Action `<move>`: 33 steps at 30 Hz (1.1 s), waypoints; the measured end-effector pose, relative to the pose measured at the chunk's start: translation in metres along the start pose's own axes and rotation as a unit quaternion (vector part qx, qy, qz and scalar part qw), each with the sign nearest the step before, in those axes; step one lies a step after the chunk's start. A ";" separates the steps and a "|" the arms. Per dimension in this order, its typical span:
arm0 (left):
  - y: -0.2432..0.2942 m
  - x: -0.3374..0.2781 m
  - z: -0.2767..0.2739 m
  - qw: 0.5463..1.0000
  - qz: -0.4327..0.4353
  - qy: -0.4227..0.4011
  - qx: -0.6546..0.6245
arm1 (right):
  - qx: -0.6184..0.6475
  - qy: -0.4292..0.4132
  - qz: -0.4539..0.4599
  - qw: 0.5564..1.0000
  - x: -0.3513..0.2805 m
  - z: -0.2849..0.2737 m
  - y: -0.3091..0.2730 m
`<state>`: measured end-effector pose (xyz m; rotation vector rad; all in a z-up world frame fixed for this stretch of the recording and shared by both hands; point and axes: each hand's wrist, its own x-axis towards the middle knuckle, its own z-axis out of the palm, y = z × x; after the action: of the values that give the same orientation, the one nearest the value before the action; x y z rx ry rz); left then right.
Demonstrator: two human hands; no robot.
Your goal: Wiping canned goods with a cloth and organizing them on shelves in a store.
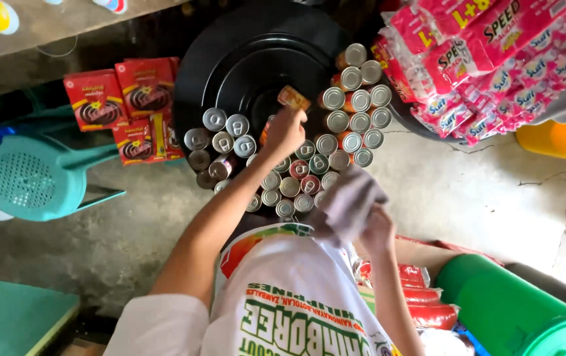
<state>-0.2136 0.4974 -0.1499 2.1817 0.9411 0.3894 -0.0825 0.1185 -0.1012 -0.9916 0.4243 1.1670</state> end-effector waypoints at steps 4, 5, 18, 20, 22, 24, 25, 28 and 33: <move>-0.024 0.050 0.009 0.989 0.049 -0.031 0.137 | 0.107 -0.064 -0.051 0.991 -0.066 0.112 -0.039; -0.029 0.054 0.015 0.981 0.067 -0.041 0.179 | 0.104 -0.061 -0.081 0.989 -0.066 0.098 -0.039; 0.006 0.028 -0.088 0.967 -0.013 -0.100 -0.235 | -0.169 0.002 -0.195 0.966 0.006 0.150 -0.097; 0.051 0.004 -0.096 0.911 -0.113 -0.118 -0.378 | -0.304 -0.079 -0.284 0.906 0.026 0.209 -0.055; 0.075 -0.023 -0.089 0.822 -0.198 -0.148 -0.513 | -0.433 -0.140 -0.373 0.808 0.024 0.274 -0.034; 0.079 -0.054 -0.066 0.830 -0.111 -0.127 -0.531 | -0.547 -0.130 -0.428 0.708 0.003 0.341 -0.035; 0.087 -0.046 -0.072 0.830 -0.096 -0.130 -0.534 | -0.547 -0.125 -0.441 0.700 -0.008 0.347 -0.039; 0.104 -0.027 -0.101 0.613 -0.106 -0.053 -0.781 | -0.541 -0.166 -0.405 0.718 -0.031 0.362 -0.036; 0.146 -0.022 -0.128 0.620 -0.131 -0.105 -0.766 | -0.566 -0.253 -0.500 0.605 -0.012 0.353 -0.056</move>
<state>-0.2208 0.4751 0.0444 0.4464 0.3768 0.4873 -0.1069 0.3997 0.1188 -1.5316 -1.4174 0.4574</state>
